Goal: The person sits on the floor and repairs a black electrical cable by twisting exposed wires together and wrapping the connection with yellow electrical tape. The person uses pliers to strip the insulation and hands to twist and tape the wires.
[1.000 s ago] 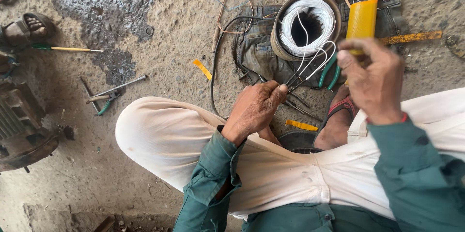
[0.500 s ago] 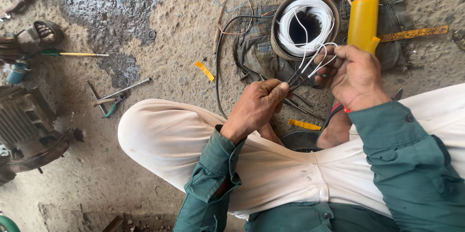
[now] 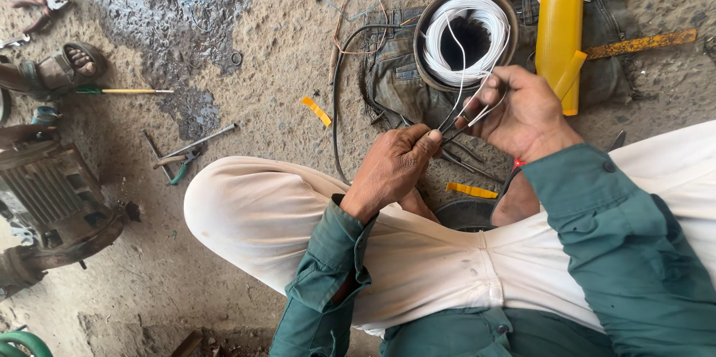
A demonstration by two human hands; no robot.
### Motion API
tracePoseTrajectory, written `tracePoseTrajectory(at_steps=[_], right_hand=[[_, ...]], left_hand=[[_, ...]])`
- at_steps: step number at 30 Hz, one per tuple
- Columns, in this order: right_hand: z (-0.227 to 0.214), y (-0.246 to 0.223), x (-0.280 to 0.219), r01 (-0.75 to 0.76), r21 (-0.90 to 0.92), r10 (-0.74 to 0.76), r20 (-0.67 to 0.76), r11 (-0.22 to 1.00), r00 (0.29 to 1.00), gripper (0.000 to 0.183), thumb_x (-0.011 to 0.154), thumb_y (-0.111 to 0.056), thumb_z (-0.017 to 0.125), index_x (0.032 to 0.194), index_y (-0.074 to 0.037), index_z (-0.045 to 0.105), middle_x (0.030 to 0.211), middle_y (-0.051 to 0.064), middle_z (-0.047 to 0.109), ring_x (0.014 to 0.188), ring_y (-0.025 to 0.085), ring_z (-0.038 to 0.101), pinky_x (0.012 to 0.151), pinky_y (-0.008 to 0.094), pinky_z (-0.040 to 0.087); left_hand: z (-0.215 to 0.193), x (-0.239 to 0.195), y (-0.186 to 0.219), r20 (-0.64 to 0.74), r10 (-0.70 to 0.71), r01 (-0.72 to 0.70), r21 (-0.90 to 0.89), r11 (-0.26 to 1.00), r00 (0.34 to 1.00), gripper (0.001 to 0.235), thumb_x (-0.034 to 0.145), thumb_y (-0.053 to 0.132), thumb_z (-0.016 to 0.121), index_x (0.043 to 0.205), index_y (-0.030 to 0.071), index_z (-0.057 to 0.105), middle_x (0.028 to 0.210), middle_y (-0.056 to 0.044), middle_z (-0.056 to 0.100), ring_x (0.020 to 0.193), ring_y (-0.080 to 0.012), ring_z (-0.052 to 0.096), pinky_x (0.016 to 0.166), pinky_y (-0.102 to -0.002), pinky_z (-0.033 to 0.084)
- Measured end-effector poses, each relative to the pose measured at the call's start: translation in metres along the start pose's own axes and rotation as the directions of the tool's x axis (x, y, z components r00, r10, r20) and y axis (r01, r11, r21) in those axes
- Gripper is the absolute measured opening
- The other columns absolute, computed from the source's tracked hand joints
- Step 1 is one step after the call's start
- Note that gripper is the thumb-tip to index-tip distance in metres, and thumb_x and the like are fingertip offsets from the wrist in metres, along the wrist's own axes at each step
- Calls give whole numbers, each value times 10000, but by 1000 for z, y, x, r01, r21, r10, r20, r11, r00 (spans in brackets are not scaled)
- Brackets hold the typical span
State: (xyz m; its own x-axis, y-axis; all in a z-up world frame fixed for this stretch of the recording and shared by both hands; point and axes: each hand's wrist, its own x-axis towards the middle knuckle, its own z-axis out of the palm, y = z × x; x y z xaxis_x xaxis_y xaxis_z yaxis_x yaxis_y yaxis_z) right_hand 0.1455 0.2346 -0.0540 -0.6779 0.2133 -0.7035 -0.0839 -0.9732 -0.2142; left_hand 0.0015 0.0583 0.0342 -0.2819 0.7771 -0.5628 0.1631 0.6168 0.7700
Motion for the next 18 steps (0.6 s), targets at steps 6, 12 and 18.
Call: tracePoseTrajectory(at_steps=[6, 12, 18], right_hand=[[-10, 7, 11, 51, 45, -44, -152, 998, 987, 334, 1042, -236, 484, 733, -128, 552, 597, -12, 533, 723, 236, 625, 759, 528, 542], [16, 10, -7, 86, 37, -79, -164, 996, 983, 281, 1056, -287, 480, 876, -103, 592, 730, 34, 625, 780, 244, 648, 760, 495, 530], [43, 19, -31, -5, -8, 5, -5, 1000, 1000, 452, 1089, -442, 411, 1132, -42, 616, 1022, 117, 691, 989, 266, 665, 936, 491, 528]], left_hand=[[1, 1, -2, 0, 43, -43, 90, 995, 999, 442, 1016, 420, 508, 910, 52, 730, 670, -130, 674, 666, -303, 691, 652, -414, 519], [5, 0, -3, -97, 48, -45, 27, 999, 994, 459, 1010, 435, 517, 870, 38, 702, 697, -120, 685, 636, -290, 679, 629, -406, 519], [7, 2, -7, -74, -21, 17, -44, 999, 997, 521, 1007, 456, 517, 782, 43, 741, 629, -92, 671, 587, -211, 646, 594, -362, 509]])
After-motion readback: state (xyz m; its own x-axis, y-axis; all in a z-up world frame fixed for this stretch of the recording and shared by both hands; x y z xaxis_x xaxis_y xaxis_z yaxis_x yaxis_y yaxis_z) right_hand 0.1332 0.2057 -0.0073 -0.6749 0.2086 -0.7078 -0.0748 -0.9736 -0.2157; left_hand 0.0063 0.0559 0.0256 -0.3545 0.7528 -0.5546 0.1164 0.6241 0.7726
